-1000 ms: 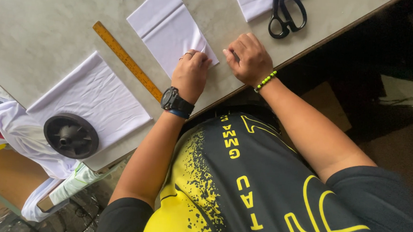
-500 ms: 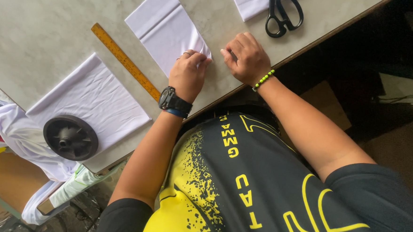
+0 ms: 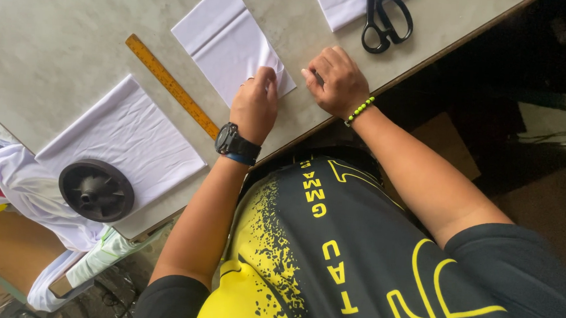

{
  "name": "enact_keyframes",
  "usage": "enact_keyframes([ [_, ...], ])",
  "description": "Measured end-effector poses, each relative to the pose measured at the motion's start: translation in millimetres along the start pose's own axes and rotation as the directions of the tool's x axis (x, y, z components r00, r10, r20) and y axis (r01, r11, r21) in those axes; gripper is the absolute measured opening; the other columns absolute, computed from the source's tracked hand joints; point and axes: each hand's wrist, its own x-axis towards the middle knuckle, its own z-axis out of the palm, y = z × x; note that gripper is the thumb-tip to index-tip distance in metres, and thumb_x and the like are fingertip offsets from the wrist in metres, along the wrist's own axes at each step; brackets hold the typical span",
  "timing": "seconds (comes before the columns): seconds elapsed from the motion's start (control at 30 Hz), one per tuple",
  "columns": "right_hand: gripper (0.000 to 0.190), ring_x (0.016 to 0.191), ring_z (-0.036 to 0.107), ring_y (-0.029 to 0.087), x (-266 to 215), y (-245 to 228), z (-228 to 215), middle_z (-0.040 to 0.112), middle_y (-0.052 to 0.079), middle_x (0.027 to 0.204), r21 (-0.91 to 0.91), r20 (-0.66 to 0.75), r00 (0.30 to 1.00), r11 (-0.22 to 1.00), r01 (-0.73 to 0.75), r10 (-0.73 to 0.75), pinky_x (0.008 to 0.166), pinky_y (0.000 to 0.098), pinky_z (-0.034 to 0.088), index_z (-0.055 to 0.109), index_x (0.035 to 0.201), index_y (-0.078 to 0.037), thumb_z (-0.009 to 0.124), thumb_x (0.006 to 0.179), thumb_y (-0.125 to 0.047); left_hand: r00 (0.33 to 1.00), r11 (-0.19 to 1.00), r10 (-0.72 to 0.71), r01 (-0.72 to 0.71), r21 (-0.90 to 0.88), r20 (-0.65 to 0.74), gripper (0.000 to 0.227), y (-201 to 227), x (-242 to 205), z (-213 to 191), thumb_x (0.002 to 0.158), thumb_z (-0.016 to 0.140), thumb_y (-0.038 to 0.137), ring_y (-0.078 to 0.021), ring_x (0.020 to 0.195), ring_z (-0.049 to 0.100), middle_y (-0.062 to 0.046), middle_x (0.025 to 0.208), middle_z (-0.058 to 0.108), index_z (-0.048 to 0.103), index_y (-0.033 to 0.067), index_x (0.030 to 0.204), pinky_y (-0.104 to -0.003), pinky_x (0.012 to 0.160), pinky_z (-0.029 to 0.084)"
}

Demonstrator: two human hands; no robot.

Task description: The person measures and marks a white fabric piece using a ruler and pencil, then cuts along the marked lines with scissors. The person repeats the process on another fabric piece, folding and cutting it into smaller sections.

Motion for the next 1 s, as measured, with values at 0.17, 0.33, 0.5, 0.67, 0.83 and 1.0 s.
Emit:
enact_keyframes([
  [0.17, 0.021, 0.077, 0.050, 0.028, -1, 0, 1, 0.053, 0.008, 0.084, -0.015, 0.007, 1.000, 1.000, -0.007, 0.007, 0.068, 0.0384, 0.046, 0.057, 0.087, -0.007, 0.061, 0.104, -0.018, 0.999, 0.998, 0.041, -0.041, 0.040, 0.005, 0.022, -7, -5, 8, 0.092, 0.050, 0.000, -0.0382, 0.085, 0.062, -0.014, 0.106, 0.067, 0.065, 0.0093, 0.105, -0.047, 0.073, 0.052],
  [0.33, 0.020, 0.077, 0.050, 0.028, 0, 0, -1, 0.053, 0.008, 0.084, -0.018, 0.012, 1.000, 1.000, -0.004, 0.005, 0.069, 0.0389, 0.046, 0.057, 0.088, -0.007, 0.062, 0.104, -0.017, 0.996, 0.991, 0.071, -0.065, 0.118, -0.049, 0.022, 3, -3, 10, 0.091, 0.069, 0.024, -0.0354, 0.091, 0.064, -0.013, 0.103, 0.064, 0.065, 0.0063, 0.103, -0.046, 0.075, 0.055],
  [0.5, 0.019, 0.076, 0.050, 0.028, 1, -1, -2, 0.053, 0.008, 0.083, -0.009, -0.001, 1.000, 1.000, 0.005, -0.005, 0.069, 0.0389, 0.046, 0.058, 0.088, -0.007, 0.064, 0.103, -0.016, 0.996, 0.980, 0.045, -0.030, 0.198, -0.073, 0.018, -2, -3, 18, 0.094, 0.073, 0.027, -0.0343, 0.084, 0.063, -0.008, 0.099, 0.066, 0.064, 0.0120, 0.093, -0.049, 0.058, 0.053],
  [0.67, 0.020, 0.076, 0.050, 0.028, 0, 0, 0, 0.053, 0.008, 0.084, -0.008, -0.013, 1.000, 1.000, 0.003, -0.003, 0.069, 0.0391, 0.046, 0.058, 0.087, -0.007, 0.064, 0.103, -0.016, 0.995, 0.988, 0.032, -0.017, 0.152, -0.095, 0.013, -3, -3, 17, 0.096, 0.069, 0.025, -0.0324, 0.083, 0.064, -0.007, 0.101, 0.068, 0.069, 0.0124, 0.095, -0.046, 0.059, 0.053],
  [0.83, 0.020, 0.076, 0.050, 0.028, -1, 1, 1, 0.052, 0.008, 0.083, -0.011, -0.005, 1.000, 1.000, -0.003, 0.003, 0.068, 0.0386, 0.046, 0.058, 0.087, -0.007, 0.063, 0.103, -0.018, 0.998, 0.996, -0.011, 0.016, 0.082, -0.060, 0.016, -1, -3, 11, 0.100, 0.064, 0.026, -0.0323, 0.085, 0.064, -0.008, 0.103, 0.068, 0.072, 0.0124, 0.098, -0.045, 0.066, 0.053],
  [1.0, 0.019, 0.077, 0.051, 0.028, -2, 1, 1, 0.053, 0.008, 0.083, -0.018, 0.007, 1.000, 1.000, -0.010, 0.010, 0.068, 0.0388, 0.046, 0.058, 0.087, -0.008, 0.062, 0.103, -0.018, 0.999, 0.997, -0.032, 0.035, 0.064, -0.037, 0.011, 4, -3, 5, 0.100, 0.058, 0.016, -0.0422, 0.077, 0.062, -0.018, 0.089, 0.068, 0.061, 0.0103, 0.109, -0.053, 0.064, 0.050],
])
